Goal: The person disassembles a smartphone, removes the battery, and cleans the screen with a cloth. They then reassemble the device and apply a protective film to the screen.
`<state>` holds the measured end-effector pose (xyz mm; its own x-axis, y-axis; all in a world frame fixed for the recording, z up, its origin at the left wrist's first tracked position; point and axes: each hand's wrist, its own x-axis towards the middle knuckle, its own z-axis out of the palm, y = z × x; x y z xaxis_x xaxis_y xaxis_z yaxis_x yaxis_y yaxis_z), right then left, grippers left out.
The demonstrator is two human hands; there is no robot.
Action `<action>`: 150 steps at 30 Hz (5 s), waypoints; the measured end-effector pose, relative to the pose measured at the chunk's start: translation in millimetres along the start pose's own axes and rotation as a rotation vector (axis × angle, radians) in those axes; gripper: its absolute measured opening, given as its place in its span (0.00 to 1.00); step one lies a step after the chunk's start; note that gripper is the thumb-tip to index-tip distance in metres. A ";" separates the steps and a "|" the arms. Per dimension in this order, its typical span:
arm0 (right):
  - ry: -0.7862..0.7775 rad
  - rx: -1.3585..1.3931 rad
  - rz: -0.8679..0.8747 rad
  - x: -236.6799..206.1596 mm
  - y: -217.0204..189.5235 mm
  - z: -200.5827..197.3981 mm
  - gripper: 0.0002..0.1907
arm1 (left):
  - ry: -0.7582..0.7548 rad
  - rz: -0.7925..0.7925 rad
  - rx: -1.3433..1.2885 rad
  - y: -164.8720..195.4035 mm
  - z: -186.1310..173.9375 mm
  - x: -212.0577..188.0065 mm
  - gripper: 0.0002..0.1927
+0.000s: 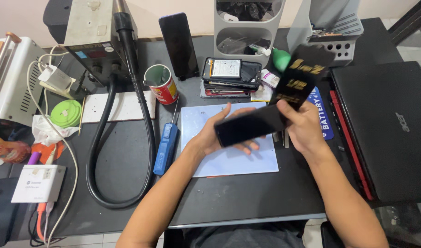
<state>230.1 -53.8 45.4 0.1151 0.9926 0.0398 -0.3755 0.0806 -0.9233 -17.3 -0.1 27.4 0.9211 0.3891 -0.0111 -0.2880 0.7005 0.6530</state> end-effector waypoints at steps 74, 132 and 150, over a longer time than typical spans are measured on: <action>0.007 -0.375 -0.027 -27.5 60.0 45.2 0.10 | 0.484 0.628 0.011 9.0 11.1 -6.7 0.38; 0.148 -0.250 -0.038 -26.1 53.3 50.5 0.07 | 0.428 0.586 0.083 -12.2 12.6 6.4 0.37; 0.135 -0.305 -0.131 -29.8 46.8 55.0 0.04 | 0.405 0.561 0.073 -15.1 16.5 6.8 0.38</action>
<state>158.6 -74.6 21.9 0.2718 0.9530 0.1335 -0.0601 0.1553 -0.9860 -2.4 -18.0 30.0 0.4641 0.8830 0.0706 -0.6604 0.2917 0.6920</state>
